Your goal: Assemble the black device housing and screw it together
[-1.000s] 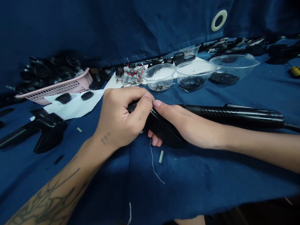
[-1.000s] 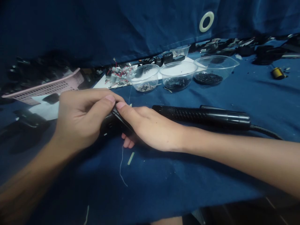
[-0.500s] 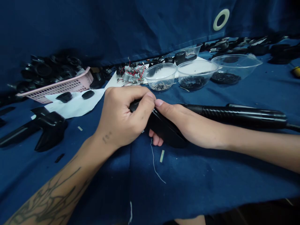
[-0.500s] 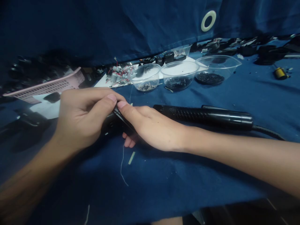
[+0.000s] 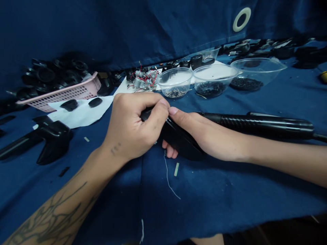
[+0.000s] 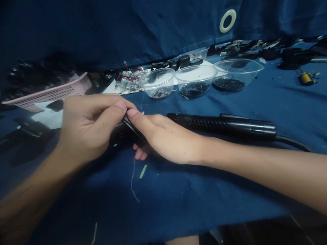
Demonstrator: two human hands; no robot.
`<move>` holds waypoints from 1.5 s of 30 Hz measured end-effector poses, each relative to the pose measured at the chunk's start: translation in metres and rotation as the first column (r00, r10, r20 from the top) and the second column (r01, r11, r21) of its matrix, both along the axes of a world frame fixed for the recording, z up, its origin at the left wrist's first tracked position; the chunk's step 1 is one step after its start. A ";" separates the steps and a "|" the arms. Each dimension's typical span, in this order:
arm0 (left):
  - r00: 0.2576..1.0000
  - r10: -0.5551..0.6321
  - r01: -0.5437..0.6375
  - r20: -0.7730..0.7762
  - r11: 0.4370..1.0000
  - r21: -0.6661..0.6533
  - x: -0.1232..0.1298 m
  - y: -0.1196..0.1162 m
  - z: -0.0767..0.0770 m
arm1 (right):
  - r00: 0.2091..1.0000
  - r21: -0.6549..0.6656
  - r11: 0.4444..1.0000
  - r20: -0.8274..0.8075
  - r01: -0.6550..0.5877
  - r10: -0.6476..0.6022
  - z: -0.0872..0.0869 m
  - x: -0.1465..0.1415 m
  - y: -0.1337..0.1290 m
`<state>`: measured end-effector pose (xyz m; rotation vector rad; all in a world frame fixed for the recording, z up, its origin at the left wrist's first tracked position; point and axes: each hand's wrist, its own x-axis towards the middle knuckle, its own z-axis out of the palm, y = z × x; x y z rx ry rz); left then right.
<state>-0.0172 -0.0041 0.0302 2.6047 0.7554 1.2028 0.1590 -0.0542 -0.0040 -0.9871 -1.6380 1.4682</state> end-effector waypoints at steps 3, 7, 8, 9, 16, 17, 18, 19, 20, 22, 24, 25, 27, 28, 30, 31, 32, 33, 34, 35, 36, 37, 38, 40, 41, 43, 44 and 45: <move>1.000 -0.019 0.019 0.007 0.999 0.027 0.000 0.001 0.000 | 1.000 -0.002 1.000 0.002 0.005 -0.005 0.000 0.000 0.000; 1.000 -0.002 0.002 0.006 1.000 0.031 0.001 0.001 0.001 | 1.000 0.003 1.000 0.011 0.011 -0.011 0.001 0.000 -0.001; 1.000 -0.006 0.006 0.003 0.999 0.034 0.001 0.000 0.001 | 1.000 0.005 1.000 0.018 0.009 -0.009 0.001 0.000 -0.001; 1.000 -0.006 0.006 0.001 0.999 0.033 0.001 0.000 0.001 | 1.000 0.006 1.000 0.026 0.010 -0.010 0.002 0.000 -0.001; 1.000 0.006 -0.006 -0.006 1.000 0.030 0.001 0.000 0.000 | 1.000 0.006 1.000 0.024 0.006 -0.006 0.000 0.001 -0.001; 1.000 -0.008 0.008 -0.002 0.999 0.035 0.001 0.000 0.000 | 1.000 0.009 1.000 0.022 0.007 -0.008 -0.001 0.001 -0.001; 1.000 -0.016 0.016 0.003 0.999 0.040 0.001 0.001 0.000 | 1.000 0.013 1.000 0.021 0.009 -0.010 -0.001 0.001 0.000; 1.000 -0.023 0.022 0.004 0.999 0.042 0.001 0.001 0.000 | 1.000 0.017 1.000 0.019 0.011 -0.012 -0.002 0.001 0.000; 1.000 -0.023 0.023 0.005 0.999 0.040 0.001 0.001 0.000 | 1.000 0.017 1.000 0.017 0.012 -0.012 -0.002 0.001 0.000; 1.000 -0.004 0.004 0.000 1.000 0.029 0.001 0.000 0.000 | 1.000 0.011 1.000 0.016 0.012 -0.013 -0.002 0.000 0.000; 1.000 0.007 -0.006 -0.003 1.000 0.031 0.001 -0.001 0.000 | 1.000 0.005 1.000 0.015 0.012 -0.012 -0.002 0.001 0.001; 1.000 0.009 -0.009 -0.005 0.999 0.032 0.001 -0.001 -0.001 | 1.000 0.005 1.000 0.013 0.011 -0.011 -0.002 0.001 0.001; 1.000 0.010 -0.010 -0.007 1.000 0.029 0.001 -0.002 -0.001 | 1.000 0.006 1.000 0.014 0.010 -0.010 -0.002 0.001 0.000; 1.000 0.010 -0.010 -0.008 1.000 0.023 0.001 -0.002 -0.001 | 1.000 0.007 1.000 0.013 0.009 -0.009 -0.002 0.001 0.000; 1.000 0.014 -0.014 -0.013 1.000 0.016 0.001 -0.002 0.000 | 1.000 0.010 1.000 0.010 0.007 -0.007 -0.002 0.001 0.000; 1.000 0.019 -0.019 -0.017 1.000 0.017 0.001 -0.002 0.000 | 1.000 0.012 1.000 0.008 0.007 -0.007 -0.002 0.000 0.000; 1.000 0.017 -0.017 -0.018 1.000 0.026 0.001 -0.001 0.000 | 1.000 0.015 1.000 0.007 0.006 -0.006 -0.002 0.000 0.000; 1.000 0.006 -0.006 -0.016 0.999 0.039 0.001 -0.001 0.000 | 1.000 0.017 1.000 0.009 0.005 -0.005 -0.002 0.000 0.000; 1.000 -0.003 0.004 -0.013 0.999 0.051 0.001 0.000 0.000 | 1.000 0.018 1.000 0.012 0.005 -0.005 -0.002 0.000 0.000; 1.000 -0.012 0.013 -0.012 0.998 0.060 0.001 0.001 0.000 | 1.000 0.019 1.000 0.014 0.003 -0.003 -0.001 0.000 0.000; 1.000 -0.019 0.020 -0.010 0.998 0.066 0.001 0.002 0.000 | 1.000 0.019 1.000 0.016 0.001 -0.001 -0.001 0.001 0.001; 0.999 -0.034 0.035 -0.006 0.997 0.072 0.001 0.003 -0.001 | 1.000 0.018 1.000 0.017 -0.002 0.002 -0.001 0.001 0.001; 0.999 -0.044 0.045 -0.003 0.996 0.076 0.001 0.003 -0.001 | 1.000 0.018 1.000 0.018 -0.005 0.004 -0.001 0.001 0.001; 0.998 -0.060 0.060 -0.001 0.995 0.085 0.001 0.004 -0.001 | 1.000 0.019 1.000 0.022 -0.004 0.004 -0.001 0.002 0.001; 0.998 -0.062 0.062 -0.001 0.994 0.088 0.001 0.005 -0.001 | 1.000 0.020 1.000 0.025 -0.003 0.002 -0.001 0.002 0.001; 0.998 -0.055 0.056 -0.005 0.994 0.090 0.001 0.004 -0.001 | 1.000 0.022 1.000 0.031 0.002 -0.003 -0.001 0.002 0.000; 0.999 -0.053 0.053 -0.008 0.994 0.094 0.000 0.004 -0.001 | 0.999 0.024 1.000 0.031 0.004 -0.004 -0.002 0.002 0.000; 0.999 -0.053 0.054 -0.012 0.994 0.097 0.000 0.004 -0.001 | 0.999 0.025 1.000 0.031 0.005 -0.006 -0.002 0.002 0.000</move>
